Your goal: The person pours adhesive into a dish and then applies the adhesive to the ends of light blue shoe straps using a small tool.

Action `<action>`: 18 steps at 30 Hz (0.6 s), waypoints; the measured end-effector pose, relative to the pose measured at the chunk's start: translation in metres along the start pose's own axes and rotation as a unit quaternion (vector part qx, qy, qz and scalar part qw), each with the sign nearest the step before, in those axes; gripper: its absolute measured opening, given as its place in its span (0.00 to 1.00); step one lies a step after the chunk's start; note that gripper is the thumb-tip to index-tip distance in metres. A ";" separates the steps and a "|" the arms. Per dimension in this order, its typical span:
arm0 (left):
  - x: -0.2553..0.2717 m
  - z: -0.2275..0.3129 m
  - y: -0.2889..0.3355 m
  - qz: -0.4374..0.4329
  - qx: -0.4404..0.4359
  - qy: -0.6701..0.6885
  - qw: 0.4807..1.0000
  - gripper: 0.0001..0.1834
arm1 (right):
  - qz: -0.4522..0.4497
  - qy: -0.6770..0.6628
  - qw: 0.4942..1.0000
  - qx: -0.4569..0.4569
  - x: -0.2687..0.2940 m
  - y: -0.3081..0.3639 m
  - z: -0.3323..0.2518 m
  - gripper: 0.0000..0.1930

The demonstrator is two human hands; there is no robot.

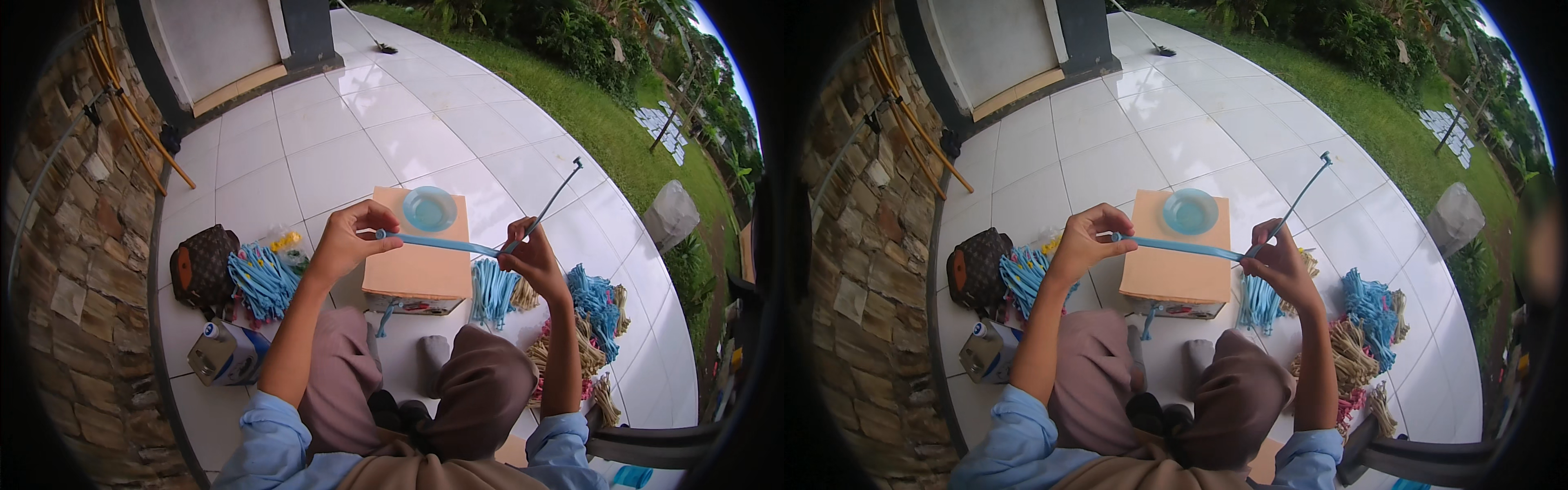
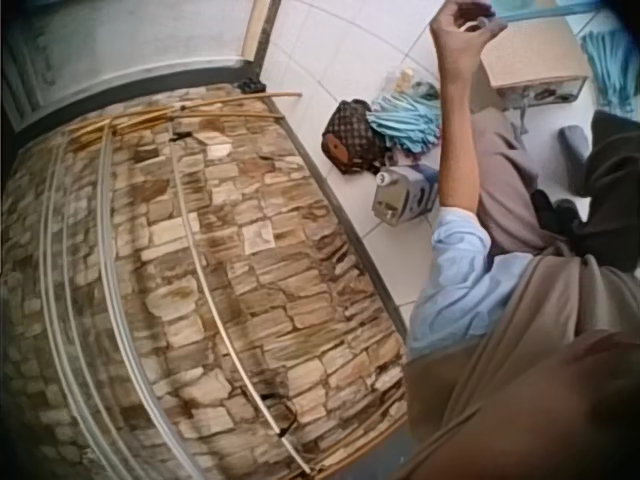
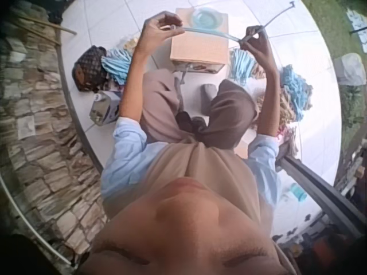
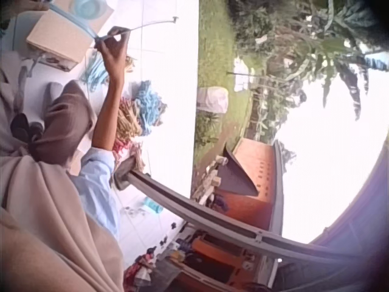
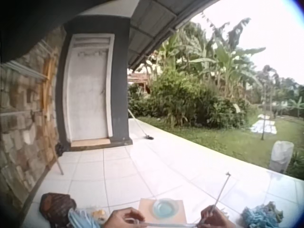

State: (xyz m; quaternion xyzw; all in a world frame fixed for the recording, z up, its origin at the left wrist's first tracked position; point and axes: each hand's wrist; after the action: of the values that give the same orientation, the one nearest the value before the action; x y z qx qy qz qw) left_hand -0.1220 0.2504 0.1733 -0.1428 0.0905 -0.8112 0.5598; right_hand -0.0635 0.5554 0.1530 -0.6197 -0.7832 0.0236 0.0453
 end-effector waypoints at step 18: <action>-0.033 -0.171 -0.042 -0.160 -0.022 -0.264 0.951 0.12 | 0.092 -0.053 0.987 -0.120 0.041 -0.071 0.166 0.18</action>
State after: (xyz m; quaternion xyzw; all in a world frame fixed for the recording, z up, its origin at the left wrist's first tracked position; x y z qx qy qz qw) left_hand -0.2049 0.2934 0.0206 -0.3765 -0.0669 -0.8211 0.4237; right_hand -0.1583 0.5820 -0.0042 -0.6878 -0.7215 -0.0332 -0.0733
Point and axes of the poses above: each hand's wrist, its own y-axis away from the middle knuckle, its own x-axis out of the back of the hand, z = x × y, and after that the axes turned 6 degrees about -x, right-handed
